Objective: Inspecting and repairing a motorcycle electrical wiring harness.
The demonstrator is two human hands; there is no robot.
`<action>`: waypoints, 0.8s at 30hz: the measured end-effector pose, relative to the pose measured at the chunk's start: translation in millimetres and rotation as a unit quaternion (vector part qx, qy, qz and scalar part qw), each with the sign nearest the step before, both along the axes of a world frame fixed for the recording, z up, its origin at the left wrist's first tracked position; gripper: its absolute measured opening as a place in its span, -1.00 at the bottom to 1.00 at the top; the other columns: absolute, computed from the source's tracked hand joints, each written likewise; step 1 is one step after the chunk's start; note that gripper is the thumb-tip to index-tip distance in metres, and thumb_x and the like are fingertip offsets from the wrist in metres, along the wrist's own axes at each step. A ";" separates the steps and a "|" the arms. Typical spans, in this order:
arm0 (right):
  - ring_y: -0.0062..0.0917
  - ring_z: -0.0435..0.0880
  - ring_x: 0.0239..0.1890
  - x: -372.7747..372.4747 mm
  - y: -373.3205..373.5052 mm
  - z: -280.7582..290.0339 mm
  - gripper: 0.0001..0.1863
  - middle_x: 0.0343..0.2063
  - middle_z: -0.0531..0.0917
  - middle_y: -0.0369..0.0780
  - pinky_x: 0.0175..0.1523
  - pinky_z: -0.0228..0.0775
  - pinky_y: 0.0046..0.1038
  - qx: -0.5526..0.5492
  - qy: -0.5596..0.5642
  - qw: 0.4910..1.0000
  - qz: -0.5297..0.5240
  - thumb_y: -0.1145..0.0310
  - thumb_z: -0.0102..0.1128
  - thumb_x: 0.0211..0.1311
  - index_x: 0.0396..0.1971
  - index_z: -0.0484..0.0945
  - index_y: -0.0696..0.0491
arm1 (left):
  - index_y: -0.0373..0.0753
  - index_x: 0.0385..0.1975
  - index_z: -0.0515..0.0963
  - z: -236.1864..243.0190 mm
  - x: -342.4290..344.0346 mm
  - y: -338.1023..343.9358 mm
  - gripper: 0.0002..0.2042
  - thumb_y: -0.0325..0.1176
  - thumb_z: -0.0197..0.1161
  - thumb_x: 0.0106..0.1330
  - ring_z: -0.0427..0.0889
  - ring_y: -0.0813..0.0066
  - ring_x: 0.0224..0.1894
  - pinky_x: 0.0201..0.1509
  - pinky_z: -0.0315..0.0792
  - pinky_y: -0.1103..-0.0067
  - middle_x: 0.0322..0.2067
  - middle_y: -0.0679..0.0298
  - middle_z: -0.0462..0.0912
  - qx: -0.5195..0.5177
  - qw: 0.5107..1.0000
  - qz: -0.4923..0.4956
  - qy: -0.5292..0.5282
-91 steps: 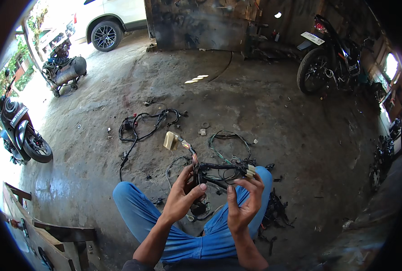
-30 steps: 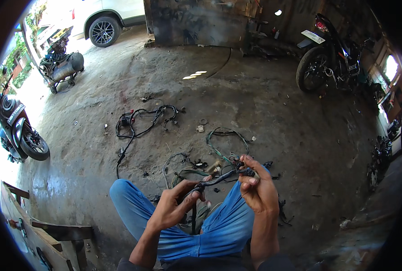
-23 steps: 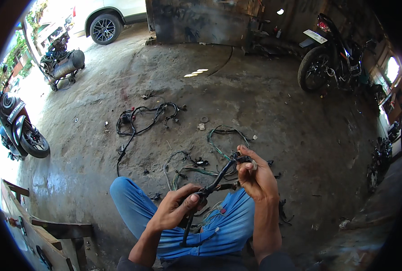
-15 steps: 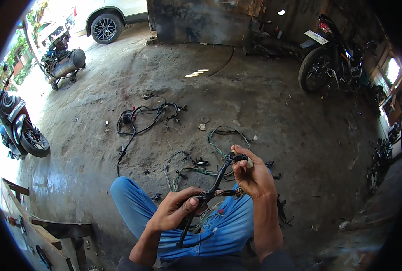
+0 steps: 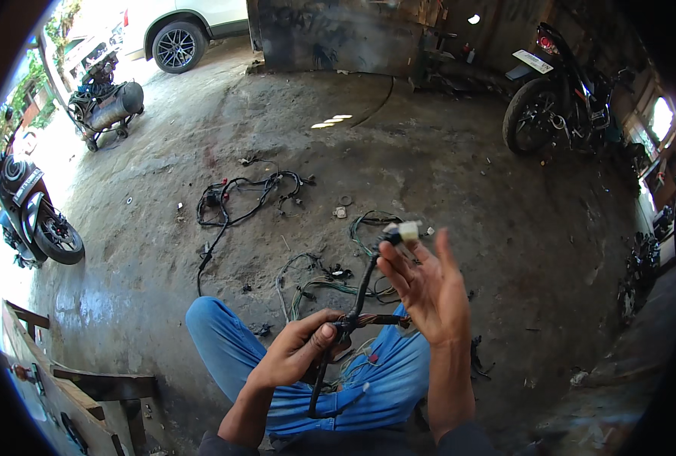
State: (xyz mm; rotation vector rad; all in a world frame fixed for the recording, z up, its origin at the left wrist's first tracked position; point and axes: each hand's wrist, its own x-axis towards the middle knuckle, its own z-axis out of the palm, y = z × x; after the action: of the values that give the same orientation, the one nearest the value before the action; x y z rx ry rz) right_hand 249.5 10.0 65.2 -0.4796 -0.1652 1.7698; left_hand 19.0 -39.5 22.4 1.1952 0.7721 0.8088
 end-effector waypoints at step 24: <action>-0.72 0.65 -0.32 -21.2 -2.3 32.2 -0.66 -0.37 0.73 -0.29 -0.21 0.47 -0.62 0.186 -0.436 0.845 0.248 0.23 0.41 0.33 -0.14 0.62 0.21 | -0.40 0.09 0.57 13.8 -4.6 -2.8 -0.54 -0.06 0.09 0.55 0.69 0.45 -0.44 -0.31 0.48 0.54 -0.48 0.20 0.70 0.164 0.981 -0.058 0.089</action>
State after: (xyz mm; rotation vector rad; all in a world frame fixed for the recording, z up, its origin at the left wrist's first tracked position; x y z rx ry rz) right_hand 228.3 7.7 97.3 -0.9890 -1.3564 1.8135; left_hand 14.4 -42.3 36.2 1.6115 0.7231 0.7575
